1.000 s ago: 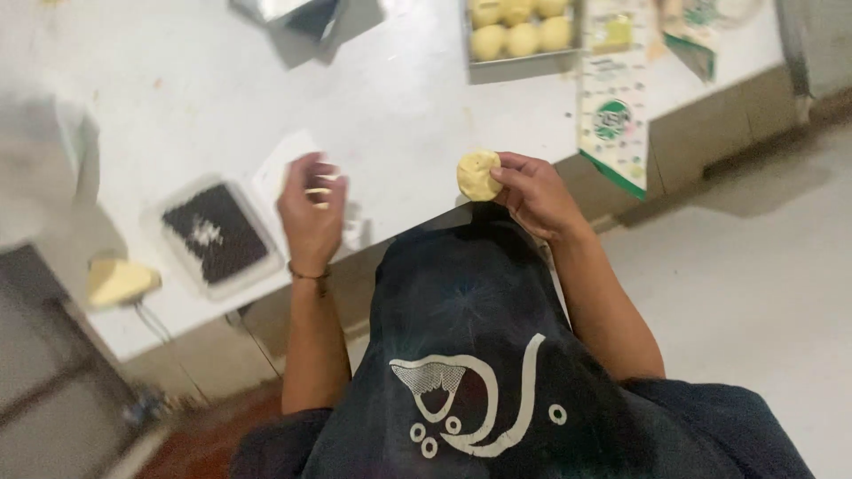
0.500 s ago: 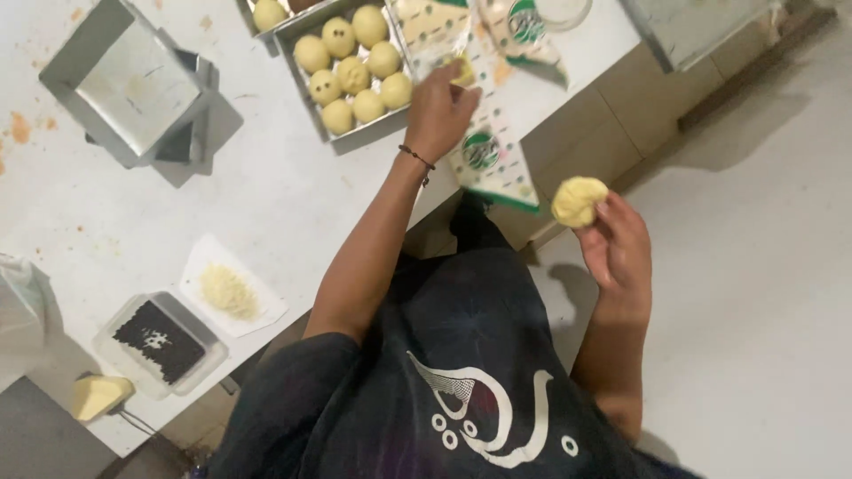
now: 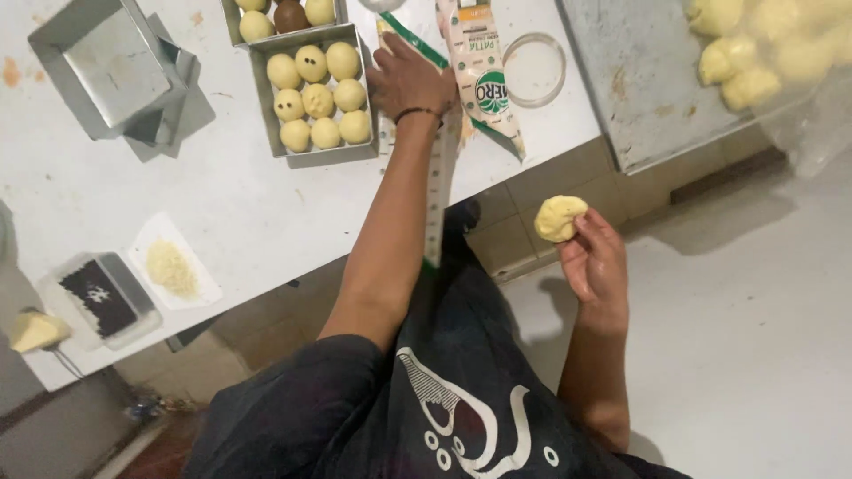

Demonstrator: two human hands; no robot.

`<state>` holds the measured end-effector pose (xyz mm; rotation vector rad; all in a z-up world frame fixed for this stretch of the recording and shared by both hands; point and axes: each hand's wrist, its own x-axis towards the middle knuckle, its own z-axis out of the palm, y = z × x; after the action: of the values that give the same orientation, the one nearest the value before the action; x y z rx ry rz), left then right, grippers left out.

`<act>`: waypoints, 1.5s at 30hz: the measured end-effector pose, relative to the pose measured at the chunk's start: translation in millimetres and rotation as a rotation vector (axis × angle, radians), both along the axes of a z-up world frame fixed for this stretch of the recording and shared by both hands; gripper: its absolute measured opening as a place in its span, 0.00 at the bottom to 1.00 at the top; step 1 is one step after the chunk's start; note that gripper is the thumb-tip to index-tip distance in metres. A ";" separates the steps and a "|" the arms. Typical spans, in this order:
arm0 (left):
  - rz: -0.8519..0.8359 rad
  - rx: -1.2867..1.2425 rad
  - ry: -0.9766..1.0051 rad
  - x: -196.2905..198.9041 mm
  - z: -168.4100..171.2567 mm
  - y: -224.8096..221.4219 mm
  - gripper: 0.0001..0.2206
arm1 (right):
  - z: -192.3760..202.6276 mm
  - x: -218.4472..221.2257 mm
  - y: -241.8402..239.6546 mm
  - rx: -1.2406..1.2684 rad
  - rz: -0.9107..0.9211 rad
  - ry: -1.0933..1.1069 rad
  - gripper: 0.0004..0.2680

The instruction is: Shaping dough into small balls and arranging them in a baking tray

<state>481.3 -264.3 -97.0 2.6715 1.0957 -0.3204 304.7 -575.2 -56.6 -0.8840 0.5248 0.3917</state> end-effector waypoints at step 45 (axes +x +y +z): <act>-0.256 -0.418 -0.446 -459.3 177.7 115.7 0.26 | 100.5 -161.8 268.0 0.021 0.524 -0.322 0.17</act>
<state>22.0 -148.6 80.7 2.3385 0.4907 0.0122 142.9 -307.2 43.9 -1.0374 -0.0166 0.7127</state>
